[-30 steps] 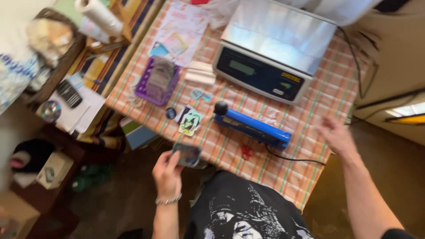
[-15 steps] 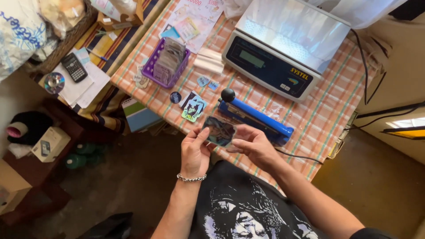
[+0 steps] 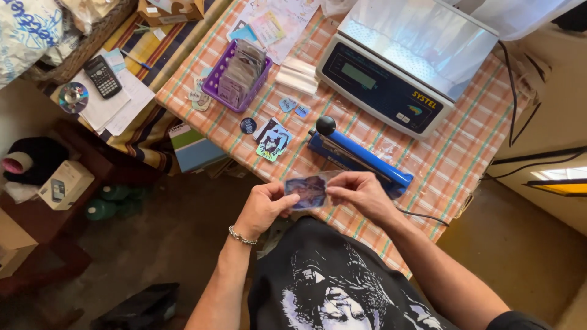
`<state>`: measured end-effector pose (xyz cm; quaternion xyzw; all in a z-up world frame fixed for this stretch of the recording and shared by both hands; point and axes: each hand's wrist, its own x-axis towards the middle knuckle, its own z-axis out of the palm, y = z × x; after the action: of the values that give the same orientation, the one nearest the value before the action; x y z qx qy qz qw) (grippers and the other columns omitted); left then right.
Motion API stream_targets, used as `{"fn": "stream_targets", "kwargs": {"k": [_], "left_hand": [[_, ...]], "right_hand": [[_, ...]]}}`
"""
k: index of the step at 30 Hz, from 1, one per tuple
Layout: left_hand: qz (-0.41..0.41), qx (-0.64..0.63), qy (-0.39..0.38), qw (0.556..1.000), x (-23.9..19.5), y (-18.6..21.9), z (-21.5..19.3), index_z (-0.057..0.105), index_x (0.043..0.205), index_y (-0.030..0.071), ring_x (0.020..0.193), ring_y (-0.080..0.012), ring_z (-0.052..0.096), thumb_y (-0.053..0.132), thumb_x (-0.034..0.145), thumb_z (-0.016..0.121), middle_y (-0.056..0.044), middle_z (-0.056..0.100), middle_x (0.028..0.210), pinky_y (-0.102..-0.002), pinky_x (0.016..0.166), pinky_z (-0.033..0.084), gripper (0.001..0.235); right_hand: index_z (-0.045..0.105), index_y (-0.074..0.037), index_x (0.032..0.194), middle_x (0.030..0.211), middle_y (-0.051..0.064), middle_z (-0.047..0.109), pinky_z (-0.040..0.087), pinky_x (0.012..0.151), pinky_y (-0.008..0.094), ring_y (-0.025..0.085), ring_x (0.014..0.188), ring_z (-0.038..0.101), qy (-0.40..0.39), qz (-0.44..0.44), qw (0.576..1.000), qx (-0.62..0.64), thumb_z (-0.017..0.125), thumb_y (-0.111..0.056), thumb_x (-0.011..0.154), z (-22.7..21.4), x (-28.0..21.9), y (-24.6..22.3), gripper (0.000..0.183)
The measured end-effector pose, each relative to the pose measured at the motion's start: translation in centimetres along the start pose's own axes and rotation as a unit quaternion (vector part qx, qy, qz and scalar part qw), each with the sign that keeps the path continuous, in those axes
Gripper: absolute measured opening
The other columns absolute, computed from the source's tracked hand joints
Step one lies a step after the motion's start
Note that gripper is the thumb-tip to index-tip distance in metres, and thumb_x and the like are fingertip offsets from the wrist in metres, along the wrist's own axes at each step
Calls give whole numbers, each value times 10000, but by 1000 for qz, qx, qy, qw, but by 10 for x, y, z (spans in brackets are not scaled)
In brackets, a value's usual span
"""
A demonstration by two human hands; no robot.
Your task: Packaging individual stickers into small plastic bags and sealing them with a heat sealer
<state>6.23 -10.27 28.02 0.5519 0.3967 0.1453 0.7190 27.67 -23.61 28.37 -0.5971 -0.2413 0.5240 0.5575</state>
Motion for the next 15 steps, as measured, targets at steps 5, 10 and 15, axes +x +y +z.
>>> {"fn": "stream_targets", "kwargs": {"k": [5, 10, 15], "left_hand": [[-94, -137, 157, 974, 40, -47, -7, 699, 811, 20, 540, -214, 725, 148, 834, 843, -159, 691, 609, -298, 499, 619, 194], [-126, -314, 277, 899, 86, -78, 27, 677, 939, 75, 650, -219, 737, 201, 844, 853, -94, 701, 734, -282, 523, 609, 236], [-124, -372, 225, 892, 121, -115, 80, 726, 1086, 212, 772, -172, 728, 202, 842, 850, 16, 743, 911, -318, 677, 629, 274]], "right_hand": [[816, -38, 991, 729, 127, 738, 583, 636, 302, 148, 673, 693, 109, -130, 973, -159, 842, -76, 866, -24, 17, -49, 133], [786, -18, 1087, 716, 125, 720, 579, 661, 278, 140, 672, 696, 134, -147, 966, -165, 800, -53, 916, -43, 31, -86, 175], [653, -49, 1364, 1105, 191, 726, 582, 830, 448, 310, 980, 728, 47, -109, 937, -327, 814, -230, 928, -45, 72, -103, 499]]}}
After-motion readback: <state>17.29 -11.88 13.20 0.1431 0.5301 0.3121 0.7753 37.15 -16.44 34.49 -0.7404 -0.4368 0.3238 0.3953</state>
